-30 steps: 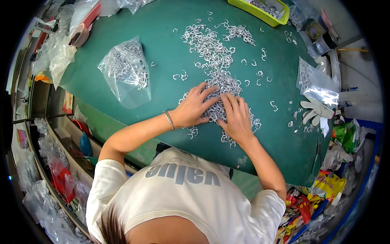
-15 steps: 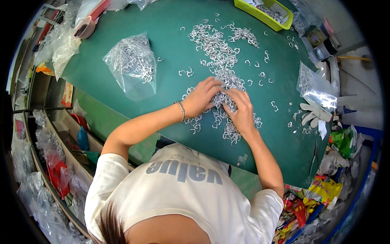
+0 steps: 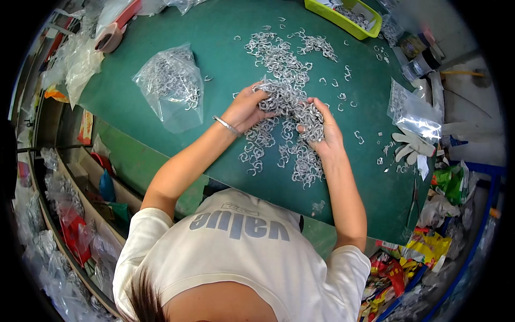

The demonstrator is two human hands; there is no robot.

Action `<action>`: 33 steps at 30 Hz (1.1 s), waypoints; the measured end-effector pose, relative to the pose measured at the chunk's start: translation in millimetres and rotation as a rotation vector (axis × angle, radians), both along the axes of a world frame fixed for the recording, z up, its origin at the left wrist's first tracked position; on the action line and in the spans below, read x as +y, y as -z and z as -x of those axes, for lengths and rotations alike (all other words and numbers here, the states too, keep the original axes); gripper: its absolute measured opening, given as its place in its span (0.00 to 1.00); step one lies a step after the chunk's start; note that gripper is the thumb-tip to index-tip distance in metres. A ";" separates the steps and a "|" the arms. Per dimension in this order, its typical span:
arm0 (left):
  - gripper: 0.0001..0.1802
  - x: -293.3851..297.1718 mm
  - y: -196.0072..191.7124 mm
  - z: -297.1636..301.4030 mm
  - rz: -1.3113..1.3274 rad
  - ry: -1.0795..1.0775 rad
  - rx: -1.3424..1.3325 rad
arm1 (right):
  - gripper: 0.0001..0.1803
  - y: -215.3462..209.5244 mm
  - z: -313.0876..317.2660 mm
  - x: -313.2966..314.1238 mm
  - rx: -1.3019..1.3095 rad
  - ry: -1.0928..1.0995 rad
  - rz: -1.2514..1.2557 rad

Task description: The person sorts metal rings on a green workbench by hand, scoops them into a plastic bag, and zips the bag shut before retrieving more bags from a shelf.

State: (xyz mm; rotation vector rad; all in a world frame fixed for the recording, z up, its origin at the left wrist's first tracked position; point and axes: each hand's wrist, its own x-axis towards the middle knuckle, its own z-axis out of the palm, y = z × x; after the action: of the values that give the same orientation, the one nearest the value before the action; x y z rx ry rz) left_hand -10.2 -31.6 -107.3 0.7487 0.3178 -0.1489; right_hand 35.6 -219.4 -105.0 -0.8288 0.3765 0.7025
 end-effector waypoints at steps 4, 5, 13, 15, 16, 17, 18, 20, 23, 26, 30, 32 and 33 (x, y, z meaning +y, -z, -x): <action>0.13 10.6 -2.1 9.1 0.107 -0.015 0.018 | 0.10 -1.5 0.4 4.6 0.085 0.009 -0.127; 0.13 13.7 -2.1 11.7 0.120 -0.004 0.023 | 0.10 0.0 1.4 5.7 0.093 -0.001 -0.182; 0.13 21.5 -14.0 61.9 0.199 -0.244 0.063 | 0.10 0.4 17.4 32.9 0.187 -0.135 -0.304; 0.14 23.9 -24.3 80.4 0.126 -0.372 0.071 | 0.10 -8.6 27.2 48.7 0.248 -0.217 -0.335; 0.14 28.0 -28.2 89.2 0.134 -0.420 0.077 | 0.11 -17.8 32.7 61.5 0.257 -0.218 -0.318; 0.14 33.0 -29.4 96.3 0.110 -0.461 0.075 | 0.11 -19.6 33.2 71.4 0.273 -0.267 -0.332; 0.14 38.4 -28.3 105.0 0.088 -0.506 0.075 | 0.11 -20.3 34.7 80.3 0.292 -0.319 -0.345; 0.12 53.6 -24.5 114.0 0.053 -0.569 0.093 | 0.11 -23.3 38.6 101.7 0.306 -0.419 -0.354; 0.11 74.6 -12.1 118.8 -0.002 -0.653 0.092 | 0.12 -19.2 42.0 136.3 0.286 -0.585 -0.325; 0.13 82.3 -9.3 109.6 -0.081 -0.839 0.021 | 0.11 -4.4 38.6 164.8 0.336 -0.649 -0.331; 0.17 87.2 -5.3 95.3 -0.170 -1.107 0.022 | 0.11 -14.5 39.5 182.3 0.373 -0.619 -0.251; 0.21 92.8 -4.6 87.3 -0.222 -1.159 0.052 | 0.11 -15.2 38.7 188.8 0.366 -0.597 -0.256; 0.22 92.8 -0.9 81.0 -0.275 -1.161 0.000 | 0.11 -13.7 38.5 191.4 0.340 -0.566 -0.268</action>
State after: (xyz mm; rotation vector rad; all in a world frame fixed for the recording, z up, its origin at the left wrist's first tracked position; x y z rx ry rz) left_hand -91.3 61.1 -106.4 0.7325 0.7342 1.0064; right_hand -2.9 -28.0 -91.3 -0.5563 0.3420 1.3997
